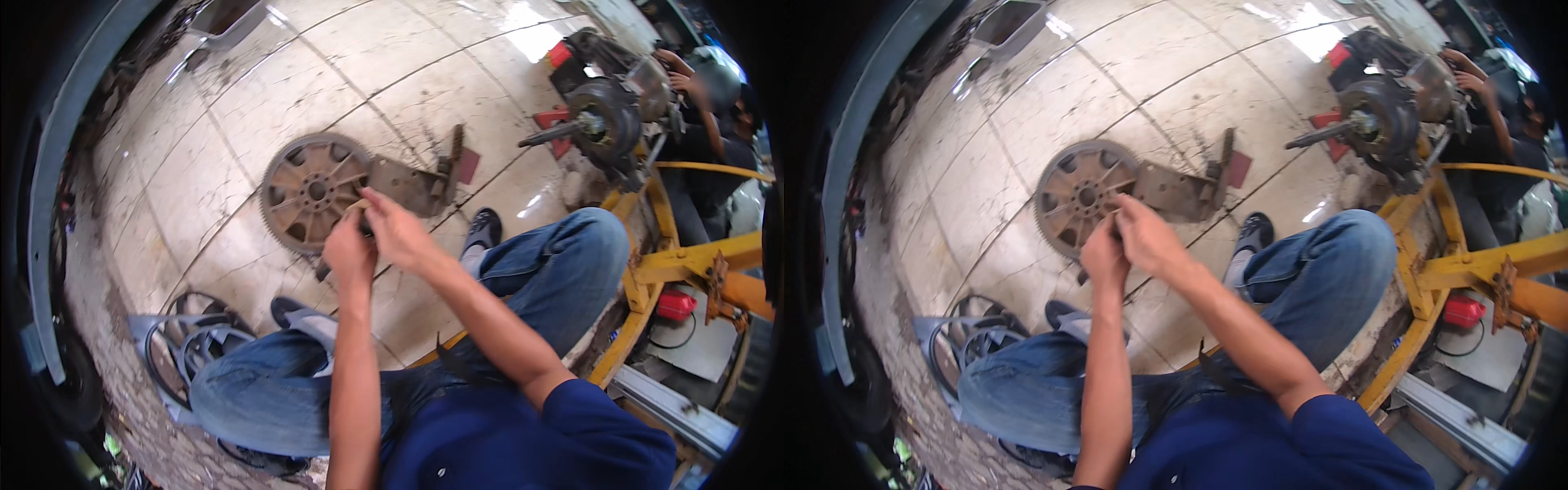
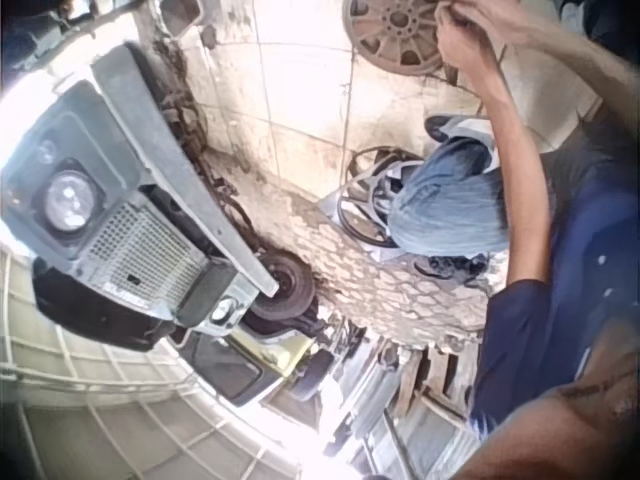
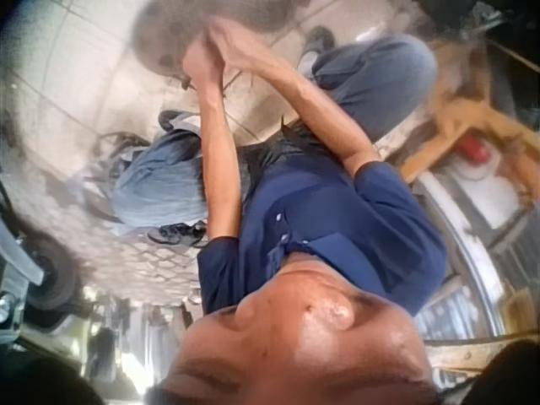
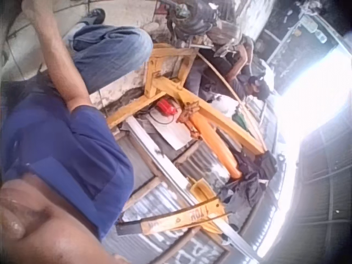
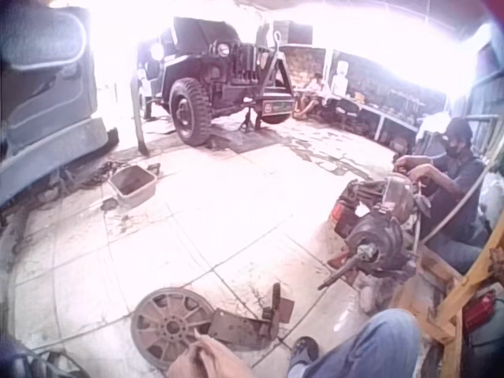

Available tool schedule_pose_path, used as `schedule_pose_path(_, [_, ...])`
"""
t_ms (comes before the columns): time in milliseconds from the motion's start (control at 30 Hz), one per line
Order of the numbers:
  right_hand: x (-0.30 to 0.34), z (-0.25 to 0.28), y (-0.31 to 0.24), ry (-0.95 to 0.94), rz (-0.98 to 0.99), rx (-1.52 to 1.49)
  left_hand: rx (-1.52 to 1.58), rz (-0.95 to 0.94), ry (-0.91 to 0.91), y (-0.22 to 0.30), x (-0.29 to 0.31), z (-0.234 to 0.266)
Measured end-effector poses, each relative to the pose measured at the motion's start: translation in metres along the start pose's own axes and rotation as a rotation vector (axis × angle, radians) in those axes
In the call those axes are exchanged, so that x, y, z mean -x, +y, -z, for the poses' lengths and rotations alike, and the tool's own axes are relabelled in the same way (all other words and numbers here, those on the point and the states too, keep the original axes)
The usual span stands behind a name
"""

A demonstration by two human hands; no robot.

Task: The person sits on the floor and uses a sanding block to smooth the edges of a metal gear. They repeatedly rub the sanding block against the gear's teeth and rim, occasionally rotating the gear to access different areas.

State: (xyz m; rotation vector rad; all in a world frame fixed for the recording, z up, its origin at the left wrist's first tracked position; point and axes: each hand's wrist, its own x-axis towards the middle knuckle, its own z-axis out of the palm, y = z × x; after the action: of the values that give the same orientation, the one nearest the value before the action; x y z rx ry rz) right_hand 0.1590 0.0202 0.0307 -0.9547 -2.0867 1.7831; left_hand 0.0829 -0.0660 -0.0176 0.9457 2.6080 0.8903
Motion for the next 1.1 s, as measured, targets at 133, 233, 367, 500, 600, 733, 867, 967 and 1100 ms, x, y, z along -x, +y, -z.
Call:
schedule_pose_path(133, [0.020, -0.005, 0.001, 0.055, 0.213, 0.257, 0.047, 0.043, -0.003, 0.009, -0.001, 0.008])
schedule_pose_path(233, [0.006, -0.001, -0.007, -0.036, 0.083, 0.122, 0.139, 0.004, 0.042, 0.002, 0.004, 0.004])
schedule_pose_path(367, [0.012, 0.000, 0.003, -0.003, 0.124, 0.123, 0.010, -0.047, 0.061, 0.005, 0.001, -0.003])
schedule_pose_path(500, [-0.003, 0.000, 0.008, -0.023, 0.089, 0.066, 0.090, -0.111, 0.120, 0.004, 0.001, -0.007])
schedule_pose_path(600, [0.011, 0.011, -0.005, -0.076, 0.065, 0.113, 0.040, -0.118, 0.145, 0.005, 0.005, -0.002])
schedule_pose_path(733, [0.020, 0.040, -0.019, -0.029, 0.036, 0.036, -0.017, -0.023, 0.038, 0.006, -0.001, 0.005])
schedule_pose_path(867, [0.010, 0.042, -0.007, 0.233, 0.058, -0.018, -0.039, 0.032, 0.056, 0.010, -0.006, 0.010])
schedule_pose_path(967, [0.012, 0.019, 0.009, 0.105, 0.085, -0.012, -0.011, 0.043, 0.018, 0.011, -0.012, 0.015])
schedule_pose_path(1100, [0.020, 0.005, 0.013, 0.063, 0.331, 0.314, 0.009, 0.019, 0.011, 0.006, -0.009, 0.017])
